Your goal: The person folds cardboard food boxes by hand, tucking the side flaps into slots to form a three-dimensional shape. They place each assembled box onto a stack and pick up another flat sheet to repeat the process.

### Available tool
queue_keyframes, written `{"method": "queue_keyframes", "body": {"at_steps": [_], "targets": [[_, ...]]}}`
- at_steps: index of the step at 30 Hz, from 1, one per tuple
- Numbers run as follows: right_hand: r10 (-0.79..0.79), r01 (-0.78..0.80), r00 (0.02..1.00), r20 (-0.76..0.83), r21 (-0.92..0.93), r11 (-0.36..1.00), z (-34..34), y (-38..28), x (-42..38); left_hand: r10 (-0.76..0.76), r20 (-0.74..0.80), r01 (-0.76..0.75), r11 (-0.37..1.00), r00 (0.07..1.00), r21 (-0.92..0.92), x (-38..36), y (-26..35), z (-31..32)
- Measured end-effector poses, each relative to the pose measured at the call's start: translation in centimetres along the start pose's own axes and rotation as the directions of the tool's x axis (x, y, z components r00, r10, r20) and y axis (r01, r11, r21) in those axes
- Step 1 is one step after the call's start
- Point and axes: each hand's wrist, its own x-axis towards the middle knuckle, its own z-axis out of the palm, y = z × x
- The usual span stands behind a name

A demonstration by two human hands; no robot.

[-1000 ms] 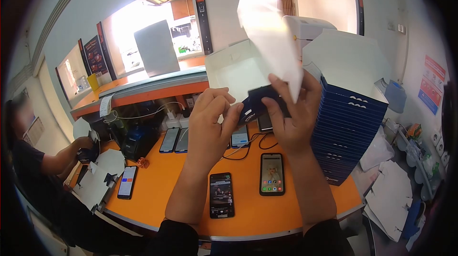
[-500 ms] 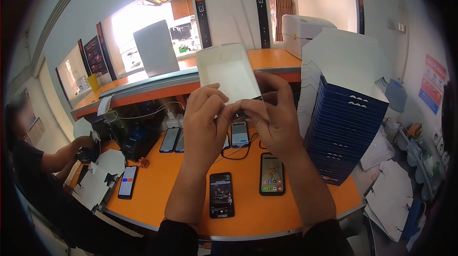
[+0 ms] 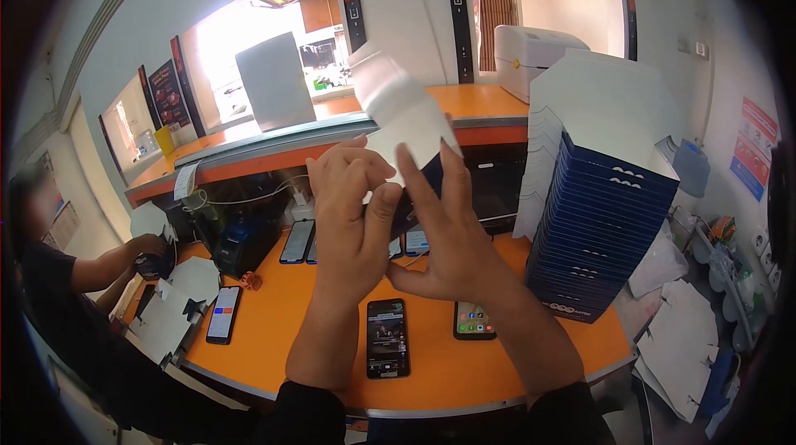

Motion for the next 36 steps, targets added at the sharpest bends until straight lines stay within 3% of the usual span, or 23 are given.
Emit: {"method": "queue_keyframes", "body": {"at_steps": [4,6,10,12,14,15,17,18,20,21,23,24,26,27,29,30,32,36], "targets": [[-0.082,0.07,0.988,-0.132,-0.098,0.993,0.8,0.5,-0.3,-0.029,0.134,0.026,0.999,0.991,0.026,-0.1,1.1,-0.7],[-0.177,0.135,0.965,-0.196,-0.208,0.969,1.0,1.0,-0.2,0.011,0.154,0.004,0.995,0.988,-0.095,-0.3,1.1,-1.0],[-0.21,0.137,0.934,-0.29,-0.252,0.958,-0.3,0.8,-0.1,0.08,0.124,-0.046,0.967,0.989,-0.252,0.0,0.8,-2.2],[-0.194,0.13,0.915,-0.354,-0.196,0.972,-2.0,1.2,0.2,0.091,0.059,-0.068,0.949,0.994,-0.309,0.6,0.5,-3.7],[-0.196,0.163,0.91,-0.366,-0.119,0.979,-3.5,3.2,0.0,-0.069,-0.052,0.046,0.934,0.996,-0.355,0.9,0.4,-3.4],[-0.168,0.174,0.902,-0.399,-0.021,0.984,-4.0,3.8,0.0,-0.226,-0.12,0.165,0.909,0.967,-0.383,0.9,0.3,-2.0],[-0.116,0.201,0.89,-0.441,0.152,0.968,-5.0,4.2,-0.2,-0.41,-0.049,0.316,0.769,0.911,-0.555,0.8,-0.4,-1.6],[-0.092,0.214,0.888,-0.451,0.227,0.95,-5.4,4.1,-0.3,-0.417,0.085,0.362,0.65,0.905,-0.668,0.8,-1.1,-2.5],[-0.034,0.193,0.896,-0.443,0.319,0.928,-6.0,4.1,-0.6,-0.331,0.273,0.424,0.588,0.903,-0.689,0.4,-2.2,-2.6],[0.001,0.158,0.905,-0.426,0.337,0.928,-6.3,4.0,-0.8,-0.265,0.334,0.423,0.66,0.904,-0.621,0.2,-2.8,-2.1],[0.009,0.19,0.93,-0.368,0.5,0.845,-6.7,3.7,-0.6,-0.159,0.363,0.38,0.612,0.918,-0.694,0.0,-3.0,-0.8],[-0.026,0.242,0.944,-0.33,0.634,0.734,-6.7,3.3,-0.2,-0.19,0.368,0.407,0.575,0.91,-0.71,0.1,-2.5,-0.5],[0.077,0.2,0.941,-0.331,0.722,0.662,-6.6,2.4,0.2,-0.25,0.383,0.457,0.498,0.89,-0.737,0.4,-1.4,-0.4],[0.214,0.113,0.905,-0.367,0.694,0.711,-6.5,2.0,0.3,-0.262,0.374,0.456,0.453,0.89,-0.766,0.5,-1.4,-0.5],[0.227,-0.004,0.901,-0.369,0.517,0.856,-6.7,2.4,0.0,-0.249,0.352,0.43,0.481,0.902,-0.764,0.5,-1.3,-0.5],[0.12,-0.007,0.944,-0.306,0.347,0.938,-7.1,3.3,-0.3,-0.241,0.342,0.418,0.494,0.908,-0.763,0.6,-1.3,-0.5],[0.054,-0.01,0.97,-0.237,0.184,0.983,-7.3,4.0,-0.8,-0.257,0.337,0.423,0.497,0.906,-0.758,0.6,-0.7,-0.5],[0.088,-0.035,0.964,-0.251,0.21,0.977,-7.5,3.2,-0.4,-0.275,0.328,0.426,0.504,0.904,-0.751,0.6,-0.7,-0.2]]}}
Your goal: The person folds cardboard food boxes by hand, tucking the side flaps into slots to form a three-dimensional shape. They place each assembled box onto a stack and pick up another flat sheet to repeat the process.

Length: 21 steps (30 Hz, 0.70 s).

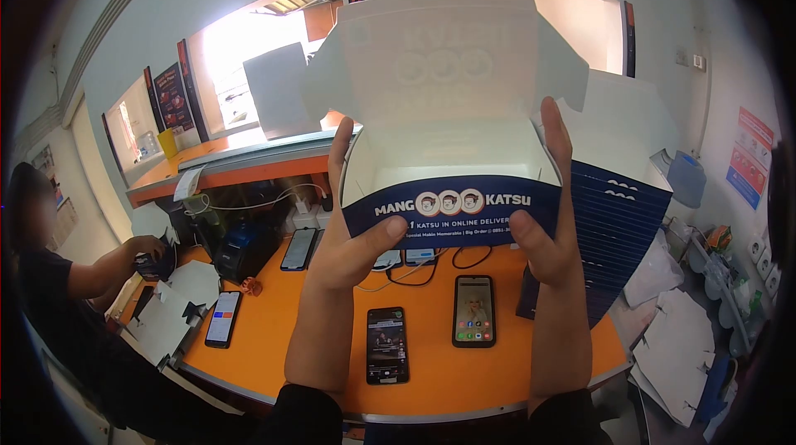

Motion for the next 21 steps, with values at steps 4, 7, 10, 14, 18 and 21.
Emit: {"method": "queue_keyframes", "body": {"at_steps": [4,7,10,14,18,21], "targets": [[-0.027,0.026,1.0,0.005,0.037,0.999,0.1,0.0,0.2,0.024,-0.019,-0.024,1.0,1.0,-0.007,0.0,-0.2,0.0],[-0.02,0.021,1.0,-0.02,0.075,0.997,0.7,-0.2,0.0,0.039,-0.036,-0.041,0.998,0.999,-0.048,-0.2,-0.2,-0.3],[-0.088,0.088,0.99,-0.107,-0.006,0.996,-0.5,0.0,-0.1,0.099,-0.064,-0.105,0.99,0.993,-0.095,-0.3,-0.9,-0.3],[-0.366,0.277,0.891,-0.269,-0.317,0.907,-6.7,-0.1,0.1,0.225,-0.079,-0.218,0.972,0.971,0.086,0.3,-0.6,0.7],[-0.139,0.021,0.777,-0.614,-0.196,0.98,-11.4,-4.6,0.7,0.204,-0.055,-0.188,0.957,0.977,0.222,0.2,-0.1,-0.4],[0.081,-0.299,0.788,-0.61,-0.264,0.917,-16.7,-5.6,1.3,0.217,0.021,-0.215,0.946,0.976,0.241,0.0,-0.3,-1.2]]}}
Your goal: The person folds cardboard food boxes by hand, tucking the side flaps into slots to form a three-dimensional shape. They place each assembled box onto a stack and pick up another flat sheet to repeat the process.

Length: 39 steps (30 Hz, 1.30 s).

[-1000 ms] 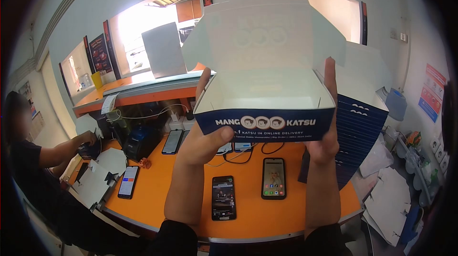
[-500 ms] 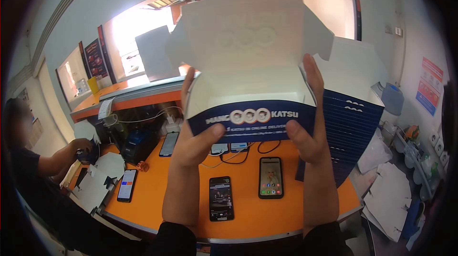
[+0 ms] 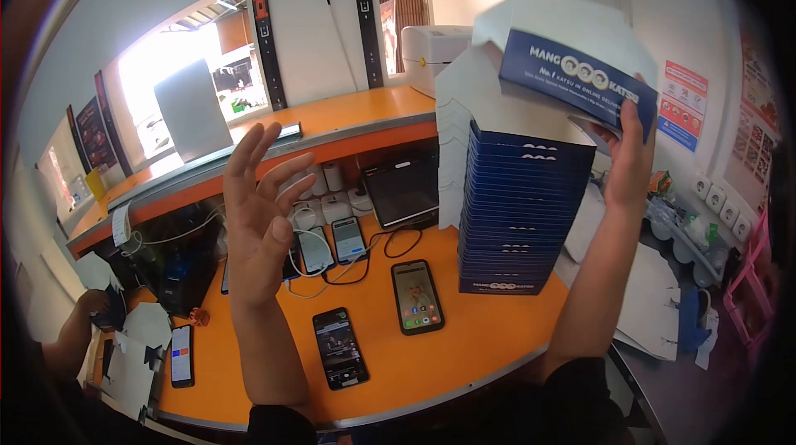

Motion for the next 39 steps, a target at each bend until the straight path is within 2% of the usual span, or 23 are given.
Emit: {"method": "queue_keyframes", "body": {"at_steps": [3,7,8,11,16,18,20,21,23,27,30,32,33,35,39], "targets": [[0.201,-0.188,0.964,0.174,-0.091,0.978,-2.6,1.4,2.5,-0.048,0.062,0.043,0.997,0.997,0.07,-0.2,-0.1,0.3],[0.261,-0.232,0.914,0.312,-0.128,0.964,-3.0,3.7,3.3,-0.081,0.165,0.073,0.996,0.983,0.056,-0.6,-1.0,2.2],[0.237,-0.182,0.896,0.375,-0.176,0.967,-2.7,3.0,2.7,-0.098,0.198,0.088,0.994,0.975,0.057,-0.7,-1.2,3.1],[0.149,-0.039,0.895,0.42,-0.259,0.965,-2.6,3.2,2.5,-0.138,0.285,0.134,0.99,0.948,0.034,-0.1,-2.3,6.4],[0.209,-0.111,0.89,0.405,-0.253,0.961,-2.7,3.2,1.8,-0.124,0.34,0.089,0.989,0.932,0.114,4.2,-4.1,13.0],[0.223,-0.104,0.893,0.392,-0.301,0.948,-2.8,3.1,1.6,-0.133,0.293,0.1,0.987,0.947,0.125,5.8,-4.9,15.2],[0.16,-0.036,0.885,0.438,-0.277,0.96,-3.0,3.1,1.8,-0.109,0.209,0.083,0.988,0.972,0.128,6.9,-6.2,17.0],[0.127,-0.002,0.877,0.463,-0.261,0.965,-3.1,3.0,2.0,-0.158,0.173,0.145,0.986,0.972,0.086,7.2,-6.1,17.6],[0.1,0.034,0.861,0.5,-0.252,0.967,-3.3,2.8,2.1,-0.259,0.104,0.261,0.965,0.96,0.002,7.7,-5.8,18.1],[0.114,0.001,0.83,0.547,-0.206,0.979,-4.0,3.2,2.5,-0.294,0.121,0.297,0.955,0.948,-0.006,7.8,-7.3,18.0],[0.014,0.118,0.831,0.555,-0.201,0.973,-4.7,3.5,2.9,-0.272,0.122,0.276,0.961,0.955,-0.015,7.9,-8.0,17.9],[0.047,0.144,0.842,0.538,-0.308,0.94,-5.2,4.3,3.3,-0.228,0.115,0.232,0.973,0.967,-0.02,8.0,-8.5,18.0],[0.063,0.156,0.847,0.528,-0.36,0.92,-5.5,4.6,3.5,-0.259,0.123,0.262,0.965,0.958,-0.01,8.0,-8.2,18.2],[0.068,0.131,0.868,0.493,-0.357,0.925,-5.9,4.6,3.3,-0.321,0.134,0.323,0.946,0.938,0.009,7.8,-7.2,18.3],[0.157,0.01,0.879,0.45,-0.347,0.938,-6.1,5.0,3.5,-0.296,0.19,0.276,0.953,0.936,0.127,8.2,-7.0,17.6]]}}
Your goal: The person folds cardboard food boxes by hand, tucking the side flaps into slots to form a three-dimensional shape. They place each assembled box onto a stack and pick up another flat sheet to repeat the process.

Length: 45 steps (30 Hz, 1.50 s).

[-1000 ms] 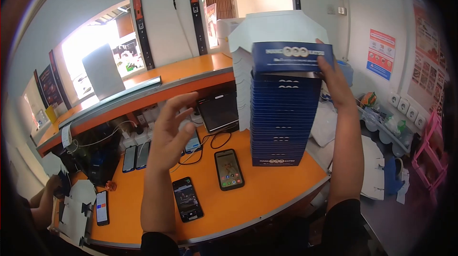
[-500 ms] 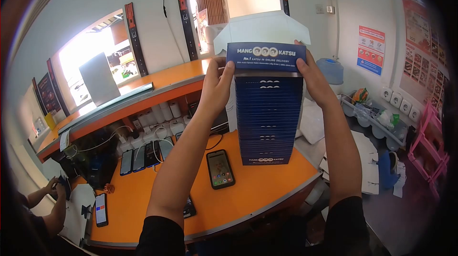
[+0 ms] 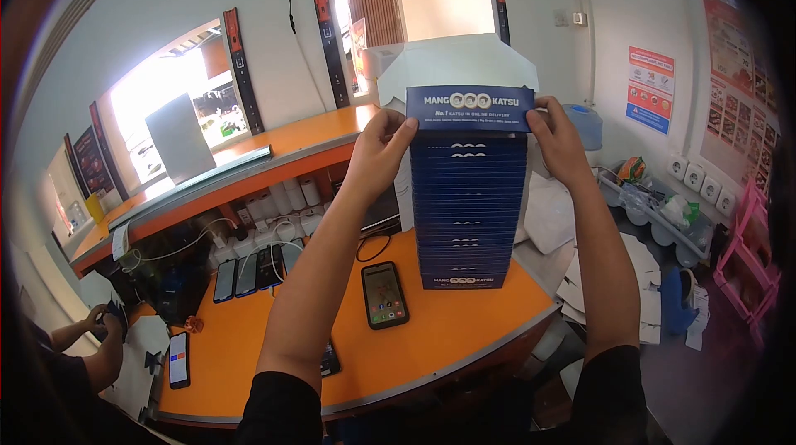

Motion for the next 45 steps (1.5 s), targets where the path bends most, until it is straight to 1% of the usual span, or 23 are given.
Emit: {"method": "queue_keyframes", "body": {"at_steps": [3,6,8,11,15,17,20,24,27,30,32,33,36,38,39,41,42,44,45], "targets": [[-0.159,0.156,0.987,-0.015,-0.121,0.98,0.0,0.6,0.3,0.032,0.074,-0.036,0.999,0.997,0.041,0.3,-0.1,-0.8],[-0.245,0.235,0.968,-0.048,-0.159,0.959,-0.3,1.2,0.6,0.063,0.137,-0.079,0.991,0.989,0.11,1.0,-0.1,-1.5],[-0.244,0.239,0.969,-0.039,-0.104,0.965,-0.3,1.6,1.0,0.067,0.179,-0.097,0.981,0.982,0.166,1.4,0.3,-1.8],[-0.203,0.203,0.979,0.003,-0.014,0.979,0.0,1.3,1.3,0.175,0.241,-0.226,0.952,0.955,0.205,3.0,-1.6,-2.1],[-0.146,0.145,0.989,0.033,0.038,0.989,0.1,1.3,1.5,0.104,0.261,-0.138,0.984,0.96,0.116,3.0,-1.5,-2.2],[-0.153,0.153,0.987,0.05,0.004,0.988,-0.1,0.9,1.5,0.043,0.269,-0.064,0.995,0.962,0.07,2.9,-1.8,-2.2],[-0.13,0.134,0.989,0.071,-0.052,0.99,-0.2,0.0,1.4,0.043,0.244,-0.046,0.999,0.969,0.005,2.5,-1.8,-2.0],[-0.138,0.144,0.989,0.054,-0.135,0.98,-0.3,0.1,1.4,0.002,0.272,-0.019,0.998,0.962,0.061,2.8,-1.7,-2.0],[-0.111,0.117,0.992,0.052,-0.143,0.983,-0.3,0.0,1.1,-0.055,0.286,0.022,0.993,0.957,0.118,2.8,-0.8,-2.3],[-0.092,0.087,0.992,0.09,0.062,0.994,-0.5,1.2,1.1,-0.112,0.288,0.069,0.985,0.951,0.156,2.6,0.3,-2.3],[-0.078,0.071,0.989,0.123,0.056,0.996,-0.9,1.1,1.1,-0.143,0.281,0.095,0.98,0.949,0.176,2.3,1.4,-2.2],[-0.071,0.064,0.988,0.138,0.052,0.997,-1.0,0.9,1.1,-0.164,0.291,0.131,0.983,0.943,0.131,2.6,1.0,-2.2],[-0.073,0.082,0.983,0.169,-0.047,0.995,-1.0,0.0,1.4,-0.213,0.325,0.219,0.975,0.921,0.019,3.9,-0.1,-1.8],[-0.044,0.031,0.975,0.219,0.065,0.997,-1.3,0.1,1.4,-0.236,0.331,0.261,0.965,0.914,-0.031,4.0,0.3,-1.7],[-0.038,0.007,0.968,0.247,0.123,0.992,-1.3,0.1,1.6,-0.226,0.341,0.253,0.967,0.913,-0.036,4.1,0.1,-1.8],[-0.011,-0.027,0.962,0.274,0.135,0.99,-1.5,0.3,1.7,-0.21,0.358,0.241,0.97,0.91,-0.043,4.2,-1.0,-2.1],[0.003,-0.045,0.959,0.283,0.141,0.989,-1.6,0.5,1.5,-0.171,0.31,0.211,0.972,0.935,-0.099,3.7,-0.8,-2.0],[-0.051,-0.006,0.973,0.226,0.244,0.97,-1.2,0.9,0.9,-0.093,0.213,0.138,0.969,0.973,-0.207,1.9,-0.7,-0.9],[-0.077,0.017,0.978,0.194,0.293,0.956,-0.9,1.0,0.5,-0.045,0.152,0.076,0.975,0.987,-0.207,1.3,-1.0,-0.5]]}}
